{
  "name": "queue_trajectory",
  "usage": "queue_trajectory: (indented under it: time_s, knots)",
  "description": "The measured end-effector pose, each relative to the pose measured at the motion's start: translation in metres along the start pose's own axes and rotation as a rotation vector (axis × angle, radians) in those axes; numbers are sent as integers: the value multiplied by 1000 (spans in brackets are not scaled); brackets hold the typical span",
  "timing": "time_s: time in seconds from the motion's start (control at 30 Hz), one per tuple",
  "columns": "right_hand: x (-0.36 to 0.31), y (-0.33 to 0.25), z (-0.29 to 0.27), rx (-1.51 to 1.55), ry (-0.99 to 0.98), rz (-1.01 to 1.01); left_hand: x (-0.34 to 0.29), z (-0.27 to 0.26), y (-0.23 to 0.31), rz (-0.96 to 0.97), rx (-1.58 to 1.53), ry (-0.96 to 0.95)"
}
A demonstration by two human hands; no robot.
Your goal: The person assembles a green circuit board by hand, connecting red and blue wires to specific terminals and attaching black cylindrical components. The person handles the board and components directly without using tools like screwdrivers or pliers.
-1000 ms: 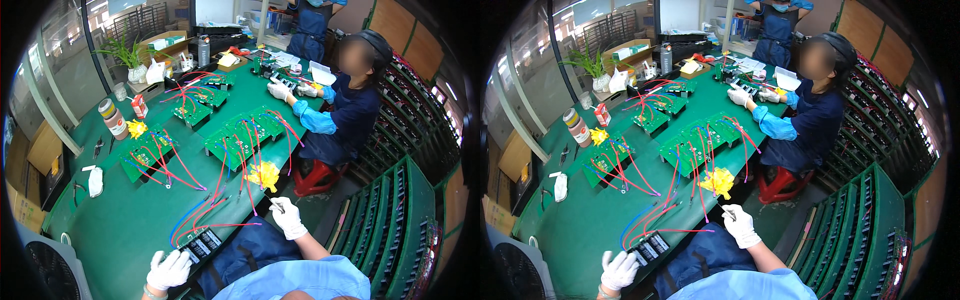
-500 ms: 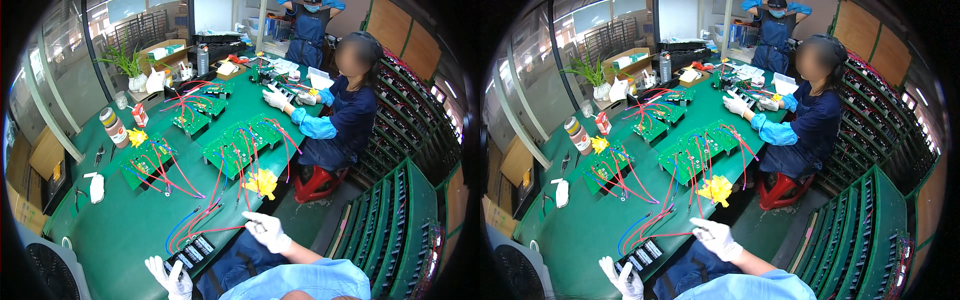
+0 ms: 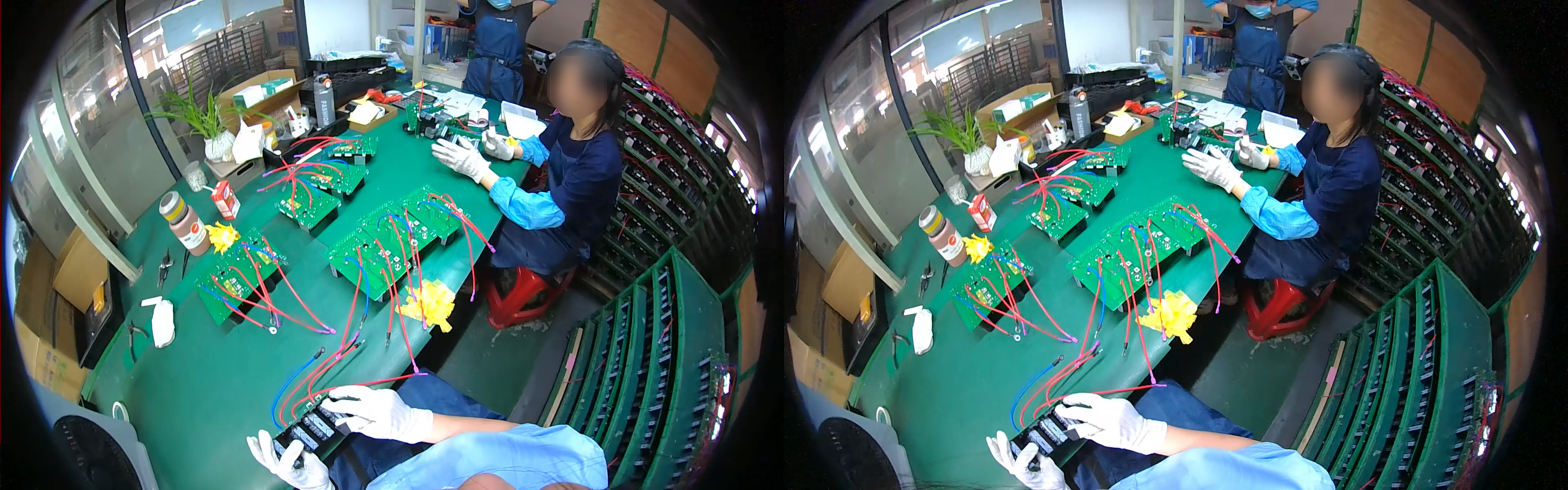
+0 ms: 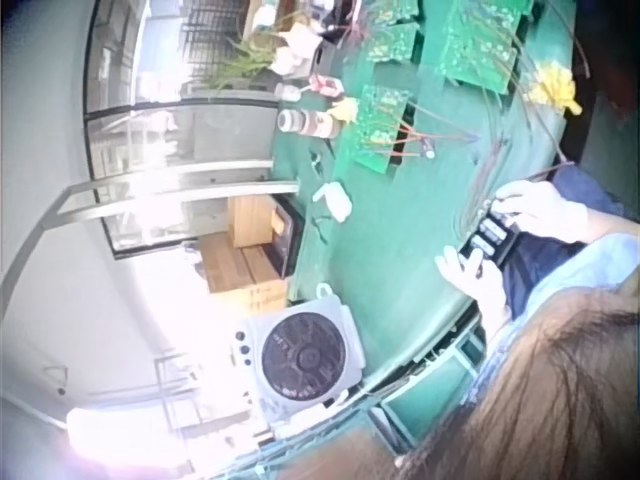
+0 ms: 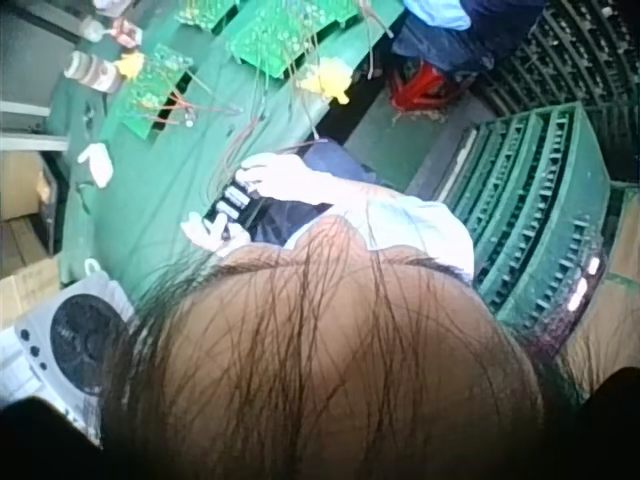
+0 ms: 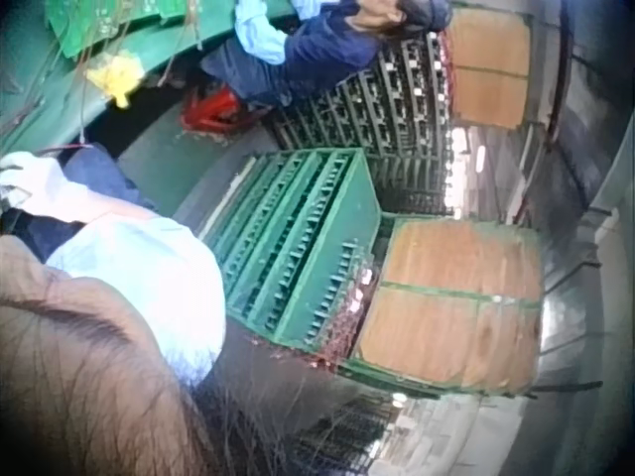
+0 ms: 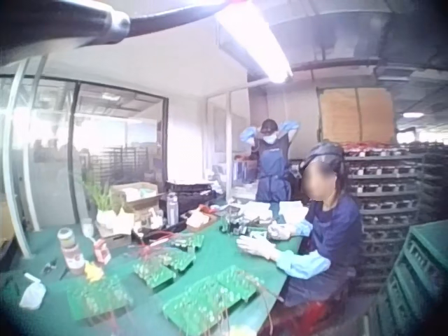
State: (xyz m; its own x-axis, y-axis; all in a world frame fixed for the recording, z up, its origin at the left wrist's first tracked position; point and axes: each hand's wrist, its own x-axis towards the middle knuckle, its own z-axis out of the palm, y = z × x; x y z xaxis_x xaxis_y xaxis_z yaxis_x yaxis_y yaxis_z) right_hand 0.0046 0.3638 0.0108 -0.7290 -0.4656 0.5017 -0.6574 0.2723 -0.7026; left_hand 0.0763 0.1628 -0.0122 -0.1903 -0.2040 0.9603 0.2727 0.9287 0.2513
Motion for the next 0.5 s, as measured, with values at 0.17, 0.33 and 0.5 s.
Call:
queue_trajectory:
  time_s: [0.17, 0.33, 0.5]
  knots:
    - [-4, 2, 0, 45, 35, 30, -1, -33, 15, -237, -50, -421]
    - [1, -5, 7, 252, 169, 56, -5, -35, 10, -209, -30, -424]
    - [6, -18, 10, 136, 122, 209, -13, -34, 11, -301, -71, -410]
